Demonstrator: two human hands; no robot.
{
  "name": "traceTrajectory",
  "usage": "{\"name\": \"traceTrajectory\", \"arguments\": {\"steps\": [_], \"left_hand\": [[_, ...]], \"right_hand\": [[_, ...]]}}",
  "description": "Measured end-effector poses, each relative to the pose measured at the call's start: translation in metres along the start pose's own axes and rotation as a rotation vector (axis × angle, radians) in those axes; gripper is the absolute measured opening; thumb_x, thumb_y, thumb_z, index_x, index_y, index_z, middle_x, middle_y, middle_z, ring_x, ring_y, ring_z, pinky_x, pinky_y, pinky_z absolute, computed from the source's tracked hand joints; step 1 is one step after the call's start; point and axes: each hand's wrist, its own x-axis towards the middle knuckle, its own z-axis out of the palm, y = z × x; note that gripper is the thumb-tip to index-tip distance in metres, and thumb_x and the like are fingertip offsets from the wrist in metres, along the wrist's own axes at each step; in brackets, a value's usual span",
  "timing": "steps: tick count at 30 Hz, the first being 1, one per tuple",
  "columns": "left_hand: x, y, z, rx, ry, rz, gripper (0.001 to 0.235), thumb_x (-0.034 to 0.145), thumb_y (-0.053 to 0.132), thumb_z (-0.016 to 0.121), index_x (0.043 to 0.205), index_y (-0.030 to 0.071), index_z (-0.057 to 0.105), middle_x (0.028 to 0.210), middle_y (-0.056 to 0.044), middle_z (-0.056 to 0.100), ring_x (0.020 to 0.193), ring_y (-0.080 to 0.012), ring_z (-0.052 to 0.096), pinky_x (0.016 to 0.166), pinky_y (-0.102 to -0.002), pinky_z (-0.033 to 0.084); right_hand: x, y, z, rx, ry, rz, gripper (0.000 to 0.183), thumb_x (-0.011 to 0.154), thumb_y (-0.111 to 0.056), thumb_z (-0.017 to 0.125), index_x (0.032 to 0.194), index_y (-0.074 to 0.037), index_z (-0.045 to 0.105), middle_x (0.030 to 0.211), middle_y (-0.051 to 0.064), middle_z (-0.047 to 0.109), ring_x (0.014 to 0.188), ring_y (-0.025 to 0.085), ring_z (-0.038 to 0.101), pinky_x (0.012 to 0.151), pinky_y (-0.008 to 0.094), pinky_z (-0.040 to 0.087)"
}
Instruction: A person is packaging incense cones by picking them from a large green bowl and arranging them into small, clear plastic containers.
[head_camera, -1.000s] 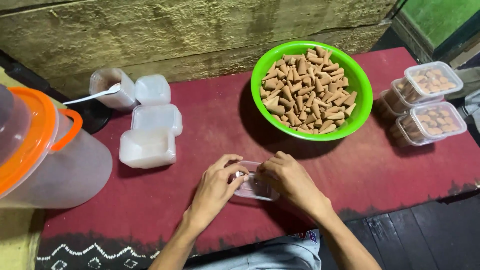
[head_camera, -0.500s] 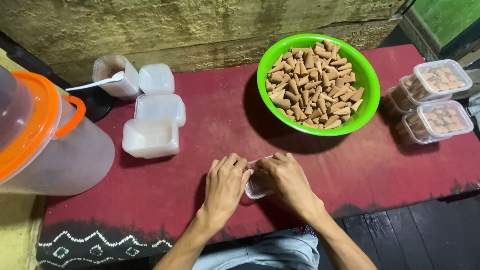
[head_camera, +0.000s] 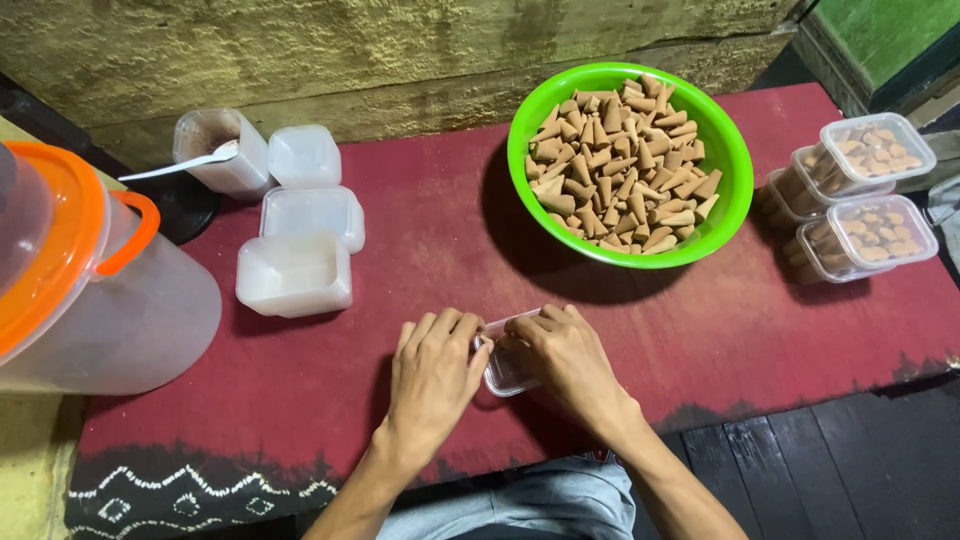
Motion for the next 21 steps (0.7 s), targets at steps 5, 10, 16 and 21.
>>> {"name": "traceTrajectory", "arguments": {"steps": [5, 10, 16, 21], "left_hand": [[0.005, 0.0, 0.009, 0.048, 0.023, 0.011, 0.016, 0.087, 0.025, 0.075, 0.096, 0.016, 0.065, 0.088, -0.003, 0.067, 0.082, -0.0253, 0.063, 0.077, -0.041, 0.045], [0.004, 0.0, 0.014, 0.061, 0.038, 0.009, 0.012, 0.087, 0.022, 0.075, 0.09, 0.016, 0.067, 0.087, -0.003, 0.068, 0.08, -0.0233, 0.063, 0.077, -0.04, 0.045], [0.007, -0.004, 0.0, -0.049, -0.013, 0.007, 0.015, 0.091, 0.026, 0.073, 0.093, 0.013, 0.067, 0.089, -0.005, 0.068, 0.081, -0.0262, 0.064, 0.076, -0.042, 0.046], [0.025, -0.014, -0.025, -0.345, -0.107, -0.158, 0.016, 0.094, 0.029, 0.069, 0.094, 0.014, 0.072, 0.092, -0.002, 0.073, 0.082, -0.0227, 0.069, 0.076, -0.04, 0.052]], "right_hand": [[0.003, 0.001, 0.002, 0.034, -0.036, 0.04, 0.017, 0.096, -0.021, 0.071, 0.094, -0.007, 0.062, 0.083, 0.009, 0.072, 0.073, 0.029, 0.059, 0.068, 0.042, 0.043], [0.0, 0.0, 0.001, 0.008, -0.094, 0.054, 0.023, 0.085, -0.014, 0.075, 0.1, -0.009, 0.058, 0.091, 0.003, 0.07, 0.078, 0.028, 0.061, 0.071, 0.041, 0.044], [-0.001, -0.001, -0.011, 0.083, 0.005, 0.11, 0.024, 0.098, -0.029, 0.068, 0.095, -0.008, 0.055, 0.088, 0.007, 0.074, 0.075, 0.028, 0.065, 0.071, 0.041, 0.041], [-0.002, 0.016, -0.054, 0.135, 0.287, 0.192, 0.016, 0.092, -0.023, 0.077, 0.089, -0.007, 0.072, 0.074, 0.002, 0.072, 0.052, 0.014, 0.049, 0.058, 0.033, 0.045]]}}
